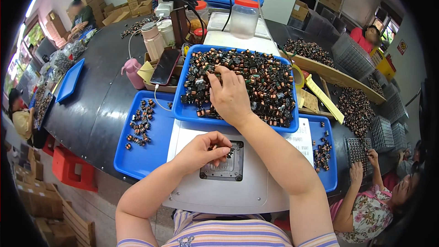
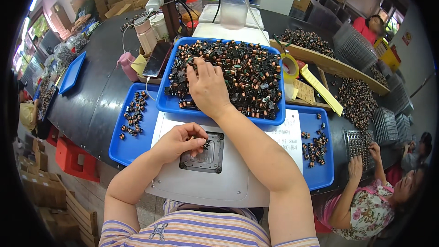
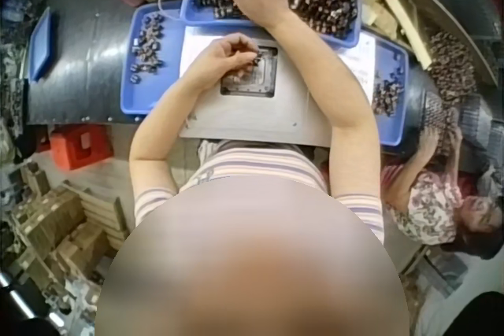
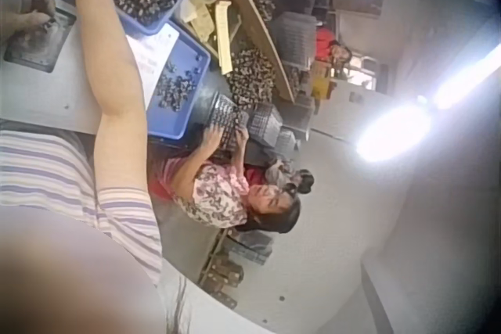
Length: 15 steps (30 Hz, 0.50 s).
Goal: The person sorts small electronic components by hand, transferring them from a bin into a fixture.
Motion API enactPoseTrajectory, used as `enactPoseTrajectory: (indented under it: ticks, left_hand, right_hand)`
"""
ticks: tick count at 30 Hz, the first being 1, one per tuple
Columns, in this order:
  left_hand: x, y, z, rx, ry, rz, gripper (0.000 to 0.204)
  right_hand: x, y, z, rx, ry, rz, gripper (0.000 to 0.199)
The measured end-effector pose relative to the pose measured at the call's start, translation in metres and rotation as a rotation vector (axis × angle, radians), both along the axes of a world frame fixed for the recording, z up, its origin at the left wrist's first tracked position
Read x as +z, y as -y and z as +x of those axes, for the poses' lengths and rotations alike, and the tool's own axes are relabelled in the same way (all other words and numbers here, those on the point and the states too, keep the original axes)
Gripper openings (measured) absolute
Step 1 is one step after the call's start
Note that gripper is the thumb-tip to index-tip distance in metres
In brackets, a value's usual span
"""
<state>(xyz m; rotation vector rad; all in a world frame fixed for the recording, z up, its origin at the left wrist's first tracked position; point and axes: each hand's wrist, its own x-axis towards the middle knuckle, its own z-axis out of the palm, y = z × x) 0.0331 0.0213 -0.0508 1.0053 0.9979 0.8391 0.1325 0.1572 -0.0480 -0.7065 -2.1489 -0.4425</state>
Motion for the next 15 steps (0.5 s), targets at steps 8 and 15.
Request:
enactPoseTrajectory:
  ticks: [8,15]
  left_hand:
    - [-0.001,0.000,-0.001,-0.025,-0.014,0.021,0.015]
    - [-0.005,0.001,-0.004,-0.047,-0.018,0.046,0.015]
  right_hand:
    - [0.005,0.007,-0.002,0.354,0.195,-0.201,0.019]
    - [0.011,0.009,0.031,0.367,0.162,-0.191,0.048]
